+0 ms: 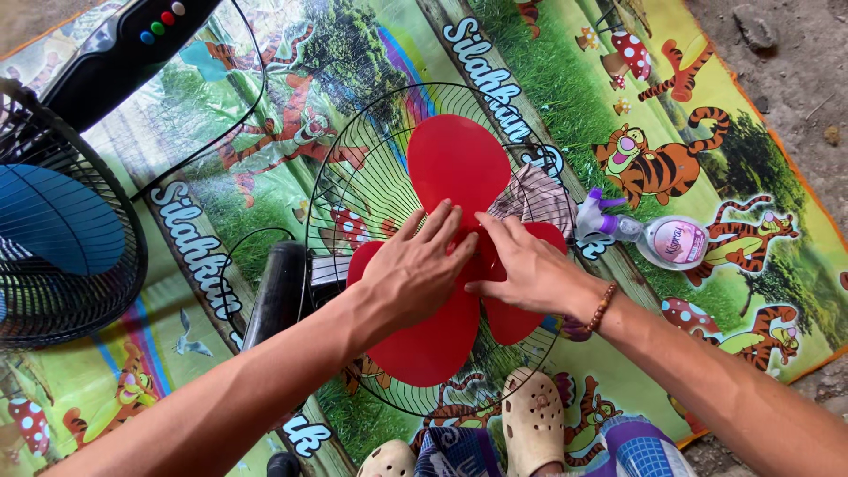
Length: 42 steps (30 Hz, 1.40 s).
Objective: The person wipes a red fan blade with a cloth, then attaches it to a fan motor and secures it with a black cap. They then remove the front grille of a blue fan and adjust the blue blades inside.
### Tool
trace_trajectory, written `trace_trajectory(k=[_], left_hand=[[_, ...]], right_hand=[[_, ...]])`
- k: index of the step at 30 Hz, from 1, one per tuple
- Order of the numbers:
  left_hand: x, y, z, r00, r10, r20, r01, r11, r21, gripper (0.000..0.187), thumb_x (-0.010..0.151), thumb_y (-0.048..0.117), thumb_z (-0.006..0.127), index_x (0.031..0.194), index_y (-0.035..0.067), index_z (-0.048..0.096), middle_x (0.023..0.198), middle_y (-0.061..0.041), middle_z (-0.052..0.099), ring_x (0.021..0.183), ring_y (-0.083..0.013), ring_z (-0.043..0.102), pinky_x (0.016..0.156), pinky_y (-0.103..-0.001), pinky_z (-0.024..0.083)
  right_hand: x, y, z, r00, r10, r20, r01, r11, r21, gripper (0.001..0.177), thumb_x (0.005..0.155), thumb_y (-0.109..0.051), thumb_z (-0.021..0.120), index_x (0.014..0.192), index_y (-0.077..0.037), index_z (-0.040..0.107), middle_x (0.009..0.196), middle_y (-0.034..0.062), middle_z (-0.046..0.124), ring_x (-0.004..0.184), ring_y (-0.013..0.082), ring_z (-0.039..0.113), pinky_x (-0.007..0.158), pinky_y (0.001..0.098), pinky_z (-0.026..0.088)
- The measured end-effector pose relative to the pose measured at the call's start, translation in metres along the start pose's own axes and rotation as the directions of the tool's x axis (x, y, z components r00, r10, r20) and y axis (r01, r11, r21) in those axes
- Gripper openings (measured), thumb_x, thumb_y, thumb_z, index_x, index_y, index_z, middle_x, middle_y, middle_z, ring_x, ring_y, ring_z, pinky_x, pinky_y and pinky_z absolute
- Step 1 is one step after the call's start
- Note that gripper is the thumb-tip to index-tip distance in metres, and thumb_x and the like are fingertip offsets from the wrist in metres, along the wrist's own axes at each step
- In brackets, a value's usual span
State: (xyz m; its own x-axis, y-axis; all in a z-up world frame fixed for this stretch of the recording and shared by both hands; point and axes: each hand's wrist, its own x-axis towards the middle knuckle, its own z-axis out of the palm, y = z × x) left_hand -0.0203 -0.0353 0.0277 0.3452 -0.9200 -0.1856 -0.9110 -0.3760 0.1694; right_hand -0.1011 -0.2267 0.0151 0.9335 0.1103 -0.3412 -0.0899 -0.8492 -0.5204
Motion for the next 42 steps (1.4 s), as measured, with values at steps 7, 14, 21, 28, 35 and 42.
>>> trace_trajectory(k=[7, 14, 21, 28, 35, 42], left_hand=[[-0.013, 0.012, -0.002, 0.995, 0.081, -0.058, -0.084, 0.995, -0.054, 0.051, 0.093, 0.026, 0.057, 0.137, 0.001, 0.053, 0.156, -0.025, 0.037, 0.148, -0.0363, 0.031, 0.118, -0.049, 0.029], [-0.035, 0.017, 0.001, 0.971, 0.146, -0.187, -0.168, 0.980, -0.106, 0.038, 0.088, 0.022, 0.061, 0.122, 0.007, 0.064, 0.150, -0.022, 0.045, 0.144, -0.0349, 0.039, 0.108, -0.048, 0.040], [-0.083, 0.011, -0.016, 0.871, 0.113, -0.479, -0.241, 0.946, -0.216, 0.026, 0.083, 0.019, 0.071, 0.103, 0.003, 0.066, 0.120, -0.014, 0.062, 0.118, -0.0317, 0.060, 0.090, -0.043, 0.054], [-0.185, -0.005, -0.021, 0.804, -0.132, -0.580, -0.073, 0.946, -0.317, 0.026, 0.079, 0.015, 0.076, 0.095, 0.002, 0.060, 0.107, -0.014, 0.061, 0.106, -0.0345, 0.062, 0.091, -0.042, 0.054], [-0.295, 0.007, -0.005, 0.580, -0.444, -0.683, 0.254, 0.895, -0.366, 0.015, 0.092, 0.008, 0.072, 0.102, 0.003, 0.062, 0.111, -0.011, 0.062, 0.105, -0.0315, 0.063, 0.093, -0.042, 0.053], [-0.384, 0.030, 0.039, 0.367, -0.704, -0.608, 0.474, 0.704, -0.529, 0.014, 0.091, 0.008, 0.071, 0.100, 0.002, 0.063, 0.111, -0.014, 0.063, 0.104, -0.0341, 0.065, 0.091, -0.043, 0.053]], right_hand=[[-0.012, -0.016, -0.007, 0.988, 0.099, 0.122, -0.048, 0.928, -0.368, 0.112, 0.074, -0.070, 0.076, 0.146, 0.002, 0.029, 0.132, 0.0315, 0.052, 0.104, 0.0442, 0.068, 0.081, 0.0496, 0.058], [-0.026, -0.051, -0.020, 0.971, 0.091, 0.220, 0.058, 0.806, -0.589, 0.069, 0.084, -0.070, 0.065, 0.095, -0.002, 0.071, 0.094, 0.0193, 0.073, 0.088, 0.0367, 0.073, 0.074, 0.0483, 0.060], [-0.020, -0.118, -0.046, 0.834, 0.207, 0.511, 0.148, 0.809, -0.568, 0.064, 0.088, -0.065, 0.060, 0.085, -0.002, 0.072, 0.081, 0.0205, 0.075, 0.081, 0.0385, 0.073, 0.077, 0.0505, 0.058], [0.006, -0.210, -0.020, 0.871, -0.252, 0.422, 0.448, 0.761, -0.469, 0.043, 0.083, -0.048, 0.065, 0.087, -0.005, 0.070, 0.079, 0.0216, 0.071, 0.077, 0.0433, 0.070, 0.070, 0.0547, 0.057], [0.025, -0.304, 0.022, 0.765, -0.330, 0.553, 0.608, 0.654, -0.451, 0.046, 0.090, -0.051, 0.058, 0.086, -0.008, 0.071, 0.080, 0.0183, 0.072, 0.079, 0.0406, 0.070, 0.073, 0.0534, 0.057], [0.037, -0.367, 0.097, 0.517, -0.649, 0.558, 0.844, 0.497, -0.204, 0.039, 0.089, -0.048, 0.063, 0.098, -0.011, 0.067, 0.083, 0.0170, 0.070, 0.085, 0.0398, 0.068, 0.072, 0.0521, 0.055]])
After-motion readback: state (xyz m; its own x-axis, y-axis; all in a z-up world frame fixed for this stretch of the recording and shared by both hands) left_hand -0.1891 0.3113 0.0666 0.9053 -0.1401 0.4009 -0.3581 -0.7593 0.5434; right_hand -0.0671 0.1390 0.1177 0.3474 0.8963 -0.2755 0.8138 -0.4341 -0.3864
